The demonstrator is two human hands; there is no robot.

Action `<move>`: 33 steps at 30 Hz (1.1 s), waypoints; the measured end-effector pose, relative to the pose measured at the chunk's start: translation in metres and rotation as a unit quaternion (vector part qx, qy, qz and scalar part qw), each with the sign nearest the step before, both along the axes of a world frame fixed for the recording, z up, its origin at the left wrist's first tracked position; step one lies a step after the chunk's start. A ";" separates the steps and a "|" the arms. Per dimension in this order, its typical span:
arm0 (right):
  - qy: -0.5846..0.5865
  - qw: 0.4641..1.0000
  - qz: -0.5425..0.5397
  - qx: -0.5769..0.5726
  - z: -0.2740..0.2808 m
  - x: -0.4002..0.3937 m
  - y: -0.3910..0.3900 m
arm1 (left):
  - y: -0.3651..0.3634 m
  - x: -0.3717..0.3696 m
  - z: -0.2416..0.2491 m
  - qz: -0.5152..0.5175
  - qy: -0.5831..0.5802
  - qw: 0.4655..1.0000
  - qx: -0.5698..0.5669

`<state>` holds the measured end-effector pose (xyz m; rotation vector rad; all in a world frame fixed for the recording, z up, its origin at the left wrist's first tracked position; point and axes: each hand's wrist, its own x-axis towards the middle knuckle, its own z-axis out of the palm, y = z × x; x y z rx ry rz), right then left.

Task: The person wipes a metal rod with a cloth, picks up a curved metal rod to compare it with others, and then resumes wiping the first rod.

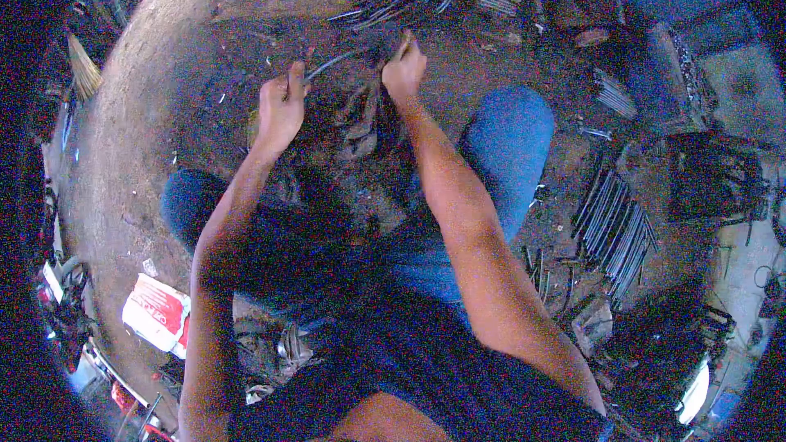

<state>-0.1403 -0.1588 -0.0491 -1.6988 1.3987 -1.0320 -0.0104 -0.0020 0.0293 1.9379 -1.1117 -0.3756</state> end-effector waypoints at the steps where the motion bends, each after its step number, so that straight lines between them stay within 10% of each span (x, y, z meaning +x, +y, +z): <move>1: 0.000 1.000 -0.012 -0.002 0.000 -0.002 -0.004 | 0.000 -0.002 0.000 -0.002 0.008 1.000 -0.010; 8: -0.053 0.998 -0.018 -0.027 -0.008 0.000 -0.028 | -0.002 0.002 0.006 0.009 0.026 0.999 0.032; 11: -0.083 0.968 0.197 -0.130 -0.008 0.005 -0.021 | -0.004 0.008 0.004 0.039 0.062 0.997 0.021; 15: -0.454 0.825 0.314 0.116 -0.091 0.036 -0.032 | -0.005 0.014 -0.013 0.017 0.019 1.000 0.014; 21: -0.113 0.972 0.203 -0.031 -0.060 0.066 0.045 | 0.003 0.021 -0.019 0.039 -0.004 0.999 0.015; 29: -0.104 0.966 0.237 -0.022 0.031 0.034 0.078 | -0.002 0.020 -0.013 0.015 0.008 0.998 0.062; 31: -0.131 0.960 0.214 -0.128 0.036 0.033 0.069 | 0.000 0.021 0.010 -0.032 0.264 0.962 0.067; 33: -0.126 0.966 0.221 -0.040 0.046 0.028 0.055 | -0.002 0.054 -0.015 -0.101 0.236 0.965 0.053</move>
